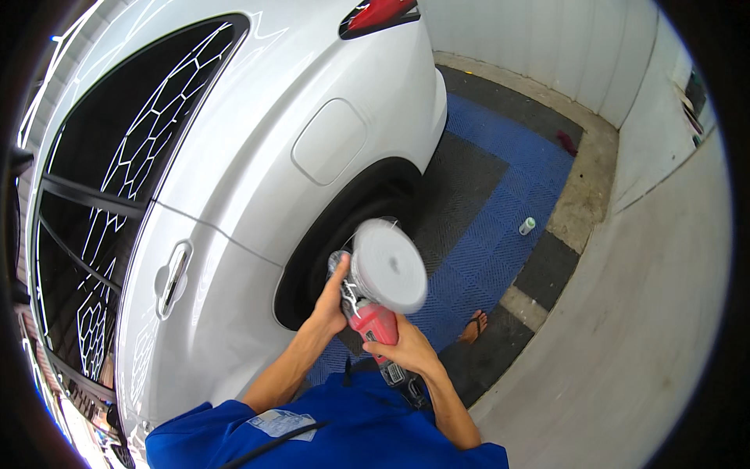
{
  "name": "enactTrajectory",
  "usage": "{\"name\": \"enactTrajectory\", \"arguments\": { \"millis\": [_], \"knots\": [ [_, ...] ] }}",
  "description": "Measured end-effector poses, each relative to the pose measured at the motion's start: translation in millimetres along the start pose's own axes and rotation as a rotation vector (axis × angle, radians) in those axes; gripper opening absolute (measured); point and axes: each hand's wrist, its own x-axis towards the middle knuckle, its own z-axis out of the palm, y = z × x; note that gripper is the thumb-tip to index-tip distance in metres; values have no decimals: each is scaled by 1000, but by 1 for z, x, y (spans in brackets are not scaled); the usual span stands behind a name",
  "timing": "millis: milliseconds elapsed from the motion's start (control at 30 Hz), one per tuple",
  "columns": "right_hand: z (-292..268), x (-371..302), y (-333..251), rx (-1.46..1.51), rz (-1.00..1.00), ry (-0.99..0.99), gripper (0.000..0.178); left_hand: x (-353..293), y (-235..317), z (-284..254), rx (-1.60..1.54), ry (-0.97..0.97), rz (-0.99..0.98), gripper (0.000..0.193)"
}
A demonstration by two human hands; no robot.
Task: The person uses a red and black electric polisher with a red pad to polish the rear and side panels of a white car. They move the tool in circular motions across the trunk, taillight area, and rear door, then briefly pick up a white bottle before resuming polishing.
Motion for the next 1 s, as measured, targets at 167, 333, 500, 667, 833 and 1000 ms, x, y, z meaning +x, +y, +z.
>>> {"name": "enactTrajectory", "arguments": {
  "millis": [167,333,500,667,833,1000],
  "knots": [
    [-91,-2,13,-121,180,-139,101,57,-60,40,-191,66,-58,48],
    [-173,34,102,171,218,-545,98,70,-98,12,-232,161,-119,61],
    [-274,91,247,124,407,280,102,87,-110,2,-273,456,-95,69],
    [-412,114,378,-118,907,575,112,153,-133,40,-268,659,-189,73],
    [-508,191,482,-303,944,686,99,237,-162,89,-197,746,-287,73],
    [-567,303,564,-411,900,698,95,288,-196,122,-180,878,-345,74]
  ]
}}
